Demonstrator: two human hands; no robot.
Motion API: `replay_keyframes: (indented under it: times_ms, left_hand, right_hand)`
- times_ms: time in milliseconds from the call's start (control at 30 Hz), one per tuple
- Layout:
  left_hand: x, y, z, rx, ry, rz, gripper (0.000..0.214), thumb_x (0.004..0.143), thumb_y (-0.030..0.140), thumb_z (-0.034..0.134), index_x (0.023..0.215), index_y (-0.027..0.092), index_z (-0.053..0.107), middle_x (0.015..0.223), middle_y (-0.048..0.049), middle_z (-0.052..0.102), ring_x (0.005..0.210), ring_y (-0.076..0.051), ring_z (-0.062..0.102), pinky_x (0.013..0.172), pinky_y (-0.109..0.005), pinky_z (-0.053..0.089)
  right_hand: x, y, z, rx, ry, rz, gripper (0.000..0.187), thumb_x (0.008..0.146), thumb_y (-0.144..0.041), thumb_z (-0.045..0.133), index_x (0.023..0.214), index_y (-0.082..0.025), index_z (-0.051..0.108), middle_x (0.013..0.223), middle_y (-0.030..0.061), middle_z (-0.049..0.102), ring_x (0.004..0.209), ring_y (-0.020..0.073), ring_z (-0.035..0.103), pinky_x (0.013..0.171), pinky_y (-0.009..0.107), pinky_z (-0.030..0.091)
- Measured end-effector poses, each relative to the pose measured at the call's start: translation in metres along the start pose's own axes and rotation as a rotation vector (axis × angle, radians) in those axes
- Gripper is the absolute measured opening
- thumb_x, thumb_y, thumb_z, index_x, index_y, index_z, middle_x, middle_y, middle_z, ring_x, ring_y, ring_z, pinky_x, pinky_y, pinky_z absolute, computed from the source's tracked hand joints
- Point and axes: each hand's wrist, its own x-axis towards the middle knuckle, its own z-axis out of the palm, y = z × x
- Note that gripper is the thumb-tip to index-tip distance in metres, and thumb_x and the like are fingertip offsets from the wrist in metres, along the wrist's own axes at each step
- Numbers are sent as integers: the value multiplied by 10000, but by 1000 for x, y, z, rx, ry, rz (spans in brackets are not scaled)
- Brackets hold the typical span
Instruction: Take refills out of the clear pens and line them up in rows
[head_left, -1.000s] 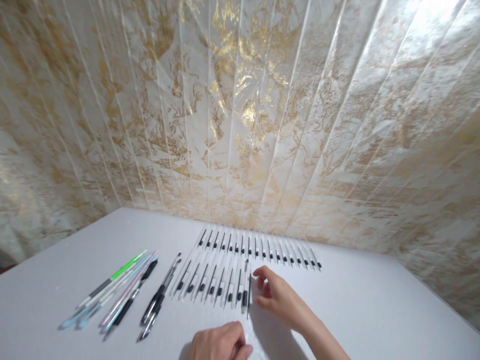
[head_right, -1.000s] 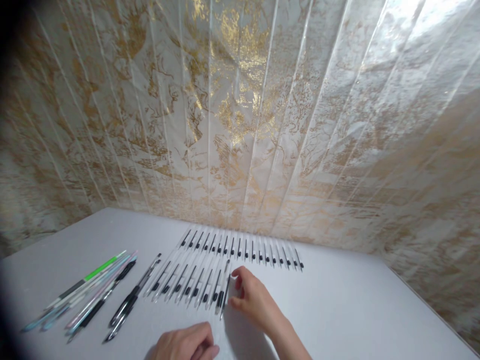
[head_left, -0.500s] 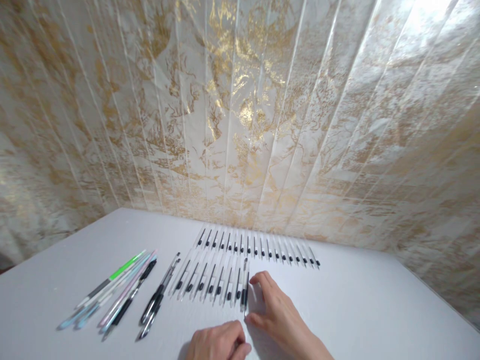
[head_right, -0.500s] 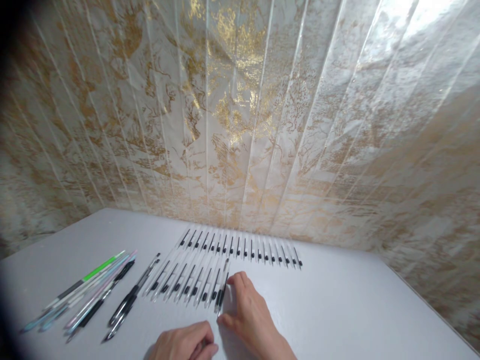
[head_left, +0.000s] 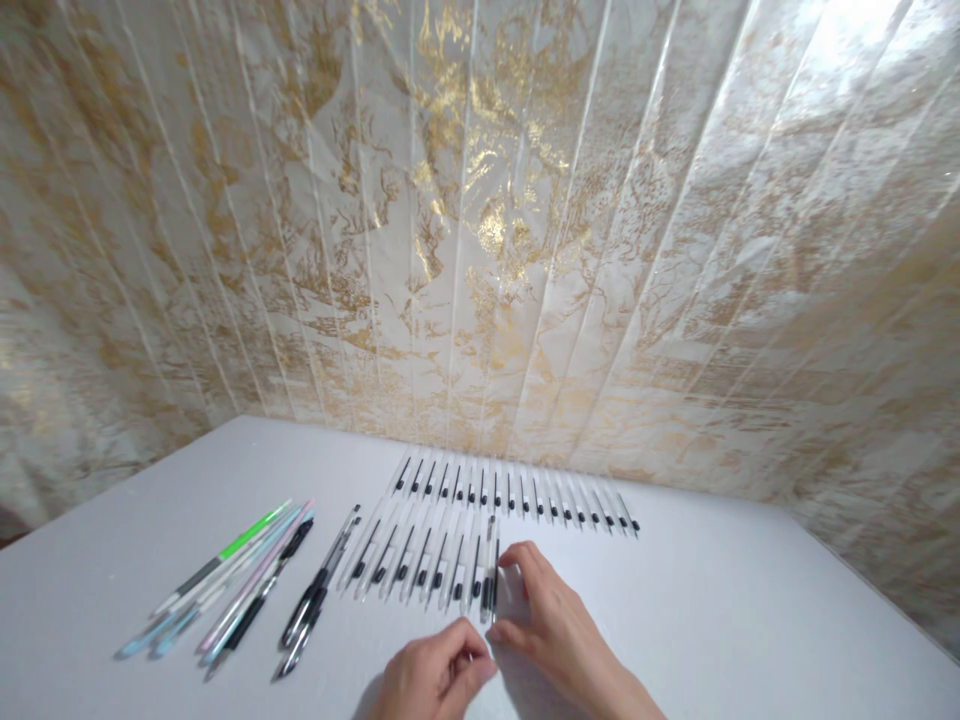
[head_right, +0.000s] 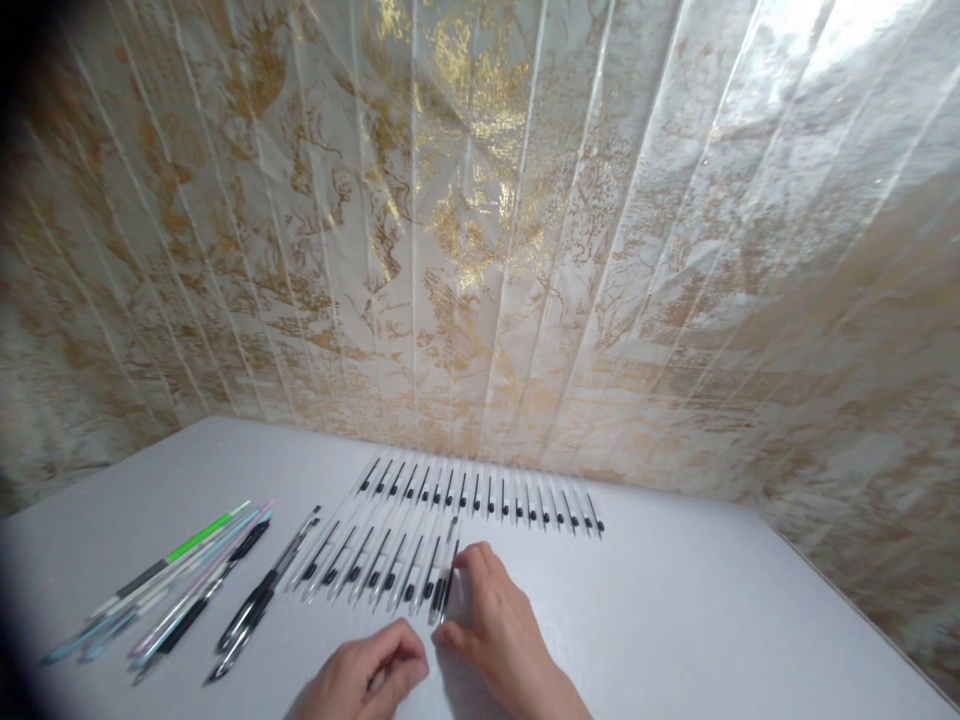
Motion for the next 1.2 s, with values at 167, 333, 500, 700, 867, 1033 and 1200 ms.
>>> replay_keyframes:
  times_ms: [167, 333, 500, 700, 867, 1033, 1200]
  left_hand:
    - [9, 8, -10, -880, 168, -189, 416, 791, 603, 612, 787, 197, 525, 641, 35, 555, 488, -85, 404, 460, -197, 299]
    - [9, 21, -16, -1171, 287, -313, 189, 910, 275, 557, 779, 146, 597, 864, -80, 666, 737, -152, 608, 616, -238, 463]
    - [4, 25, -9, -1213, 257, -302, 152, 882, 180, 579, 753, 131, 642, 797, -45, 647, 727, -152, 610, 681, -255, 488]
    - [3, 15, -3, -1227, 180, -259, 198, 755, 300, 753, 777, 153, 621, 785, -15, 643, 717, -145, 588, 675, -261, 467]
    - [1, 15, -3, -1245, 105, -208, 289, 699, 366, 795, 780, 162, 606, 878, -37, 674, 816, -175, 613, 765, -299, 476]
    - [1, 14, 0, -1193, 123, -206, 331, 672, 410, 816, 767, 164, 617, 886, -56, 684, 896, -216, 628, 818, -325, 476]
    - [2, 19, -9, -989, 305, -193, 417, 675, 528, 779, 831, 170, 634, 904, -50, 665, 892, -190, 602, 785, -279, 464]
  right_hand:
    - [-3, -4, -5, 100, 36, -93, 360, 722, -77, 540, 1040, -235, 482, 984, 11, 589, 786, 146, 557, 725, 252, 443]
    - [-10, -29, 6, 32, -19, -397, 313, 776, -59, 518, 1035, -232, 551, 1000, 44, 618, 900, 190, 554, 786, 294, 457]
    - [-14, -40, 32, -168, -61, -428, 444, 690, -156, 719, 1113, -212, 595, 1178, 91, 607, 983, 272, 527, 829, 380, 456]
    - [-15, -44, 31, -143, -43, -269, 400, 615, -181, 820, 963, -202, 625, 1093, 70, 620, 929, 252, 524, 821, 375, 445]
    - [-16, -46, 27, -141, -36, -230, 445, 565, -275, 881, 923, -216, 623, 1123, 54, 611, 962, 257, 509, 837, 387, 410]
    - [-17, -43, 29, -166, -43, -244, 452, 543, -305, 888, 892, -212, 616, 1084, 47, 623, 931, 252, 509, 803, 383, 408]
    - [-14, -40, -7, -179, -49, -212, 335, 653, -233, 808, 920, -196, 609, 986, 51, 637, 901, 238, 516, 789, 359, 431]
